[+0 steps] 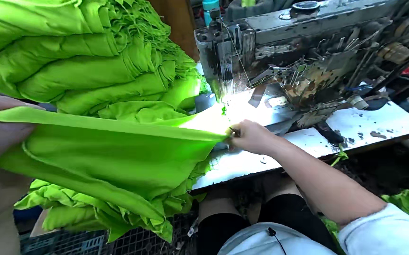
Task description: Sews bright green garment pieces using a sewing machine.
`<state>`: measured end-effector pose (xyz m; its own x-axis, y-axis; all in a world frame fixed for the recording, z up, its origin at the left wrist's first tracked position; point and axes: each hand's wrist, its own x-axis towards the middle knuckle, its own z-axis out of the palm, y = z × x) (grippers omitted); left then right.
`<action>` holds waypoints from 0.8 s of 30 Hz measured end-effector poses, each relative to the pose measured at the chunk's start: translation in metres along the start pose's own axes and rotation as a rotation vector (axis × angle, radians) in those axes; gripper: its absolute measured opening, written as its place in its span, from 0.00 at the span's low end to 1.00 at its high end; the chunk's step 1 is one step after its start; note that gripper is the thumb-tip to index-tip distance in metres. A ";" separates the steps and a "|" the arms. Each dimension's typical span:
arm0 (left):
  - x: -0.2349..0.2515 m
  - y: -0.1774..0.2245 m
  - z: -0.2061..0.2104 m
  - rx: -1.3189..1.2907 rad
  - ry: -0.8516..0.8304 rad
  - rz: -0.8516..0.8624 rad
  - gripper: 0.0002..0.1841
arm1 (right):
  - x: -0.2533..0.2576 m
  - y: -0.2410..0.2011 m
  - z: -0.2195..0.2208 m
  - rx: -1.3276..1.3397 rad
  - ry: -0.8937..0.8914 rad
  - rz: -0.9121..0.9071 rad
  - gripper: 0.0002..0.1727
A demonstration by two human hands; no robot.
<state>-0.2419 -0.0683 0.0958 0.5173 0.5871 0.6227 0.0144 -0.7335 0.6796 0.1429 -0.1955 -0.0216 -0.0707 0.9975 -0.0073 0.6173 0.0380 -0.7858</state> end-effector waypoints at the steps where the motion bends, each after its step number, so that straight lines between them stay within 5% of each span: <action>1: 0.003 -0.003 0.002 0.038 -0.006 0.021 0.06 | -0.006 0.008 0.003 0.033 0.022 -0.003 0.09; 6: 0.026 0.002 0.025 0.295 -0.164 0.222 0.05 | -0.012 0.048 0.033 0.199 0.254 -0.237 0.10; 17: 0.039 0.031 0.094 0.514 -0.314 0.300 0.10 | -0.010 0.057 0.049 0.217 0.339 -0.432 0.08; 24: 0.036 0.010 0.126 0.727 -0.581 0.559 0.13 | -0.017 0.057 0.050 0.156 0.325 -0.475 0.10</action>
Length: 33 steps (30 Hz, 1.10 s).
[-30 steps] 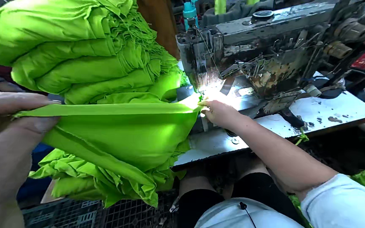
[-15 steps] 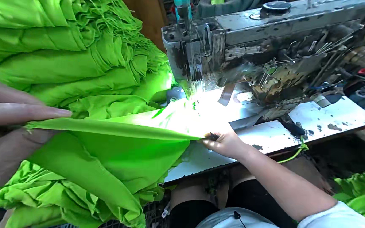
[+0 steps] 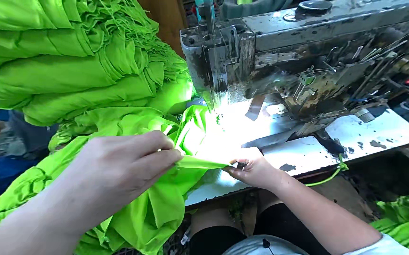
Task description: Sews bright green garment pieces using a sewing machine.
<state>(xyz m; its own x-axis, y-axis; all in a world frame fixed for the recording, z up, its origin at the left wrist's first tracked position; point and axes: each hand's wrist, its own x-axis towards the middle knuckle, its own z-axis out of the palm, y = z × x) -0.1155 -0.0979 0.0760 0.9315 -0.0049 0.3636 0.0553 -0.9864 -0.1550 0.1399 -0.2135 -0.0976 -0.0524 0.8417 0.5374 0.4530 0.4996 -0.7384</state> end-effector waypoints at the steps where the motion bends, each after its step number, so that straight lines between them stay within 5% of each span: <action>1: 0.003 -0.001 0.004 0.022 -0.042 0.016 0.13 | 0.000 0.000 0.000 -0.019 -0.011 -0.013 0.10; 6: -0.003 -0.024 0.022 0.021 -0.227 -0.085 0.12 | 0.001 -0.003 0.000 -0.089 -0.083 -0.012 0.10; 10: -0.015 -0.036 0.035 -0.073 -0.150 -0.262 0.08 | 0.004 -0.001 0.002 -0.093 -0.067 -0.043 0.10; 13: -0.007 -0.016 0.046 -0.366 -0.075 -0.462 0.02 | 0.005 -0.001 0.001 -0.075 -0.076 -0.036 0.10; 16: 0.033 0.032 0.029 -0.472 -0.221 -0.635 0.06 | 0.004 -0.004 0.000 -0.050 -0.066 0.000 0.12; 20: 0.003 0.006 0.058 -0.045 -0.107 -0.062 0.12 | 0.007 -0.006 -0.005 0.004 -0.100 0.065 0.14; 25: 0.002 -0.020 0.051 -0.031 -0.065 -0.208 0.07 | 0.021 -0.019 -0.015 0.024 -0.165 0.266 0.14; 29: 0.033 0.021 0.038 -0.469 -0.189 -0.499 0.04 | 0.023 -0.018 -0.016 0.014 -0.185 0.278 0.14; 33: 0.015 0.009 0.063 -0.284 -0.024 -0.173 0.06 | 0.017 -0.013 -0.013 0.059 -0.141 0.240 0.13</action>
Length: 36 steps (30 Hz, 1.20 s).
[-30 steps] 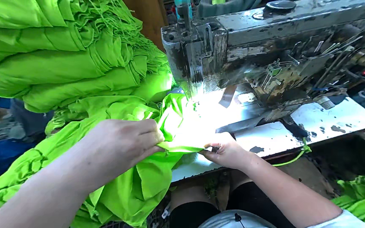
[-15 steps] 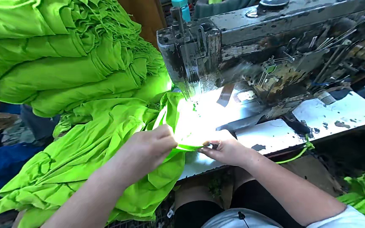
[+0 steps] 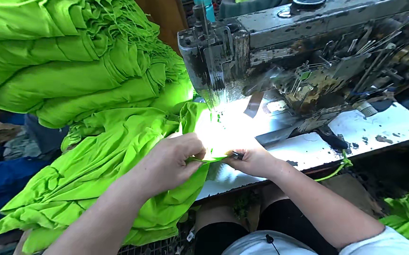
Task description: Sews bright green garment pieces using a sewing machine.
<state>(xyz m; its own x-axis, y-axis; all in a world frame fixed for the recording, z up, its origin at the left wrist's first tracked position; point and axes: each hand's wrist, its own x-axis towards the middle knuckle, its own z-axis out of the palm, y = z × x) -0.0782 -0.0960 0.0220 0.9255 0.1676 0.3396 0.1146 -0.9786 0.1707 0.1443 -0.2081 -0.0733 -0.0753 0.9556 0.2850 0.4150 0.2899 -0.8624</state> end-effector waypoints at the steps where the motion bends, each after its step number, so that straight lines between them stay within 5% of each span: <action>1: 0.001 0.000 -0.005 0.083 -0.041 0.037 0.08 | -0.001 0.001 0.001 -0.001 0.010 -0.012 0.13; 6: 0.006 -0.009 -0.035 0.385 -0.165 0.046 0.09 | -0.002 0.003 0.001 -0.025 0.042 -0.054 0.12; 12: 0.003 -0.003 -0.015 0.076 -0.079 0.064 0.06 | -0.001 0.001 0.000 0.015 0.021 0.028 0.12; 15: 0.009 -0.002 -0.014 0.236 -0.083 0.179 0.09 | 0.000 0.001 -0.001 0.021 0.013 0.058 0.11; 18: 0.010 -0.020 -0.028 0.345 -0.126 0.098 0.04 | 0.001 -0.002 -0.002 0.024 0.017 0.057 0.12; 23: 0.007 -0.021 -0.031 0.232 -0.089 -0.004 0.05 | 0.002 -0.003 -0.003 0.026 0.015 0.063 0.12; 36: 0.016 -0.003 -0.017 0.318 -0.103 0.147 0.08 | -0.002 0.005 0.002 0.036 0.058 -0.002 0.11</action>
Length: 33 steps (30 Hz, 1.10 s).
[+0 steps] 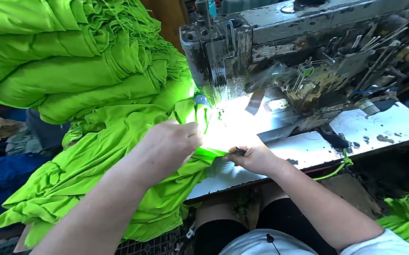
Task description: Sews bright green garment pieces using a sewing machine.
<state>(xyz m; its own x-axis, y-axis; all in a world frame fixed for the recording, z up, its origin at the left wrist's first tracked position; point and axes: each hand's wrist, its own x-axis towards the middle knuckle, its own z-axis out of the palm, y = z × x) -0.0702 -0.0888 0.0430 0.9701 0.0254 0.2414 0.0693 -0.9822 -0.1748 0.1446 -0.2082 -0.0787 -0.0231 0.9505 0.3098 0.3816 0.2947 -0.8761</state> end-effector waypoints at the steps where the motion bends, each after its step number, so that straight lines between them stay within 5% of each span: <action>1: 0.001 -0.004 0.000 0.054 -0.015 -0.016 0.07 | 0.000 0.000 0.000 -0.004 0.001 0.005 0.11; 8: -0.003 -0.034 0.010 0.060 0.043 -0.035 0.09 | 0.001 -0.001 0.001 0.004 0.031 0.010 0.12; 17: 0.001 0.000 0.017 0.190 0.292 0.267 0.08 | 0.001 -0.004 -0.001 0.079 0.034 0.062 0.09; 23: 0.013 0.005 0.007 0.009 -0.053 0.052 0.20 | -0.002 -0.002 -0.001 0.107 0.022 0.041 0.08; 28: 0.014 0.003 -0.005 -0.027 -0.055 -0.010 0.16 | -0.003 -0.007 -0.001 0.095 0.039 0.056 0.07; 33: 0.019 0.042 -0.005 -0.013 -0.001 -0.132 0.16 | -0.003 0.001 0.003 0.085 0.095 0.000 0.08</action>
<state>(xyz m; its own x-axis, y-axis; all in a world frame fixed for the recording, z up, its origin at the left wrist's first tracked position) -0.0498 -0.1305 0.0453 0.9530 0.1552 0.2602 0.1937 -0.9725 -0.1293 0.1425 -0.2103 -0.0819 0.0661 0.9382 0.3398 0.3017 0.3058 -0.9030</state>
